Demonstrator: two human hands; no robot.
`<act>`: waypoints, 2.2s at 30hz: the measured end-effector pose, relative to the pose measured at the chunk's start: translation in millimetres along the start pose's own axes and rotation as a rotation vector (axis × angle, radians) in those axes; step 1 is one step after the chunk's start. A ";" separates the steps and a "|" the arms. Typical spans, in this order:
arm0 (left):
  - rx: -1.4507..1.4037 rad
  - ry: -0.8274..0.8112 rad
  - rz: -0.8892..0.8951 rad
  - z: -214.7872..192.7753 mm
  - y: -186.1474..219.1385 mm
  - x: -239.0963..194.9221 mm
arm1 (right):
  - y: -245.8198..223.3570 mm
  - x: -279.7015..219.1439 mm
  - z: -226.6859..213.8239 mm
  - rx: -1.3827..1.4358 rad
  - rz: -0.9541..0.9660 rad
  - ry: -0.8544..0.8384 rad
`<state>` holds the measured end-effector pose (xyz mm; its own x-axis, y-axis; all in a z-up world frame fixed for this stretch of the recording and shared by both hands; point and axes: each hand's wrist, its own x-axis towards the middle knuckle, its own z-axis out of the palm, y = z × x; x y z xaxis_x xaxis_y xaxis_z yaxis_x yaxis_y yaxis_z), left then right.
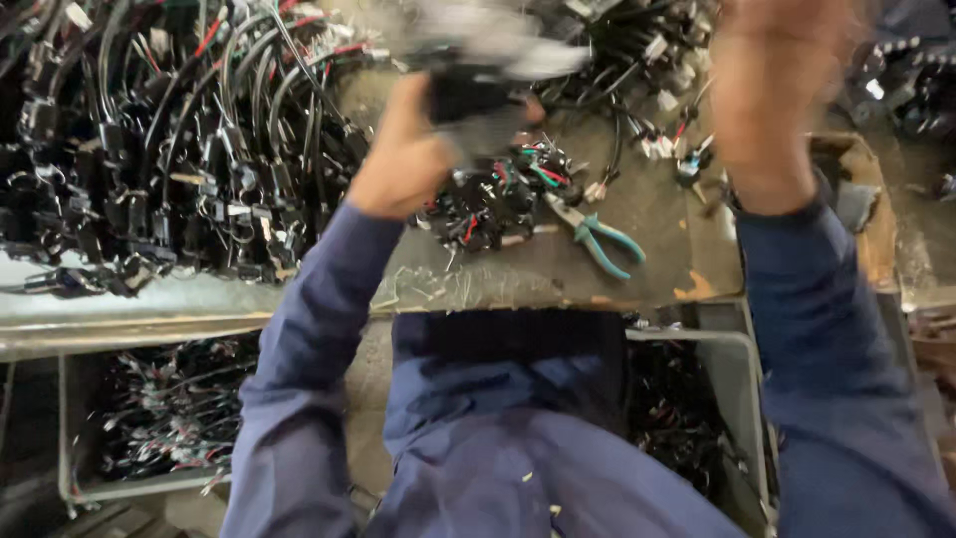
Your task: The person strips insulation from multiple automotive wiring harnesses using pliers. They repeatedly pick up harnesses, strip sections of the outer sheath, and place the processed items into bins below the table.
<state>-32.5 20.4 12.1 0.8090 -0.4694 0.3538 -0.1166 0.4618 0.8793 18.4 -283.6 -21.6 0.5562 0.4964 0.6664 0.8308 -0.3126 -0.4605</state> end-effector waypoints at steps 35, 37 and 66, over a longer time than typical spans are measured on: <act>0.166 0.129 -0.013 -38.7 -57.2 12.0 | -98.4 84.1 -28.8 -0.868 -0.419 -0.057; 0.086 0.113 -0.092 -35.1 -50.5 5.8 | -90.5 72.7 -36.1 -0.610 -0.161 0.136; 0.555 -0.315 0.014 -25.0 -46.7 7.1 | -137.5 67.9 -9.9 0.148 0.042 -0.155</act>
<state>-6.8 14.3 -34.5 0.6069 -0.7038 0.3693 -0.4755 0.0508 0.8783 -57.9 -214.9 92.8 0.5712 0.6075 0.5520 0.7885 -0.2194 -0.5745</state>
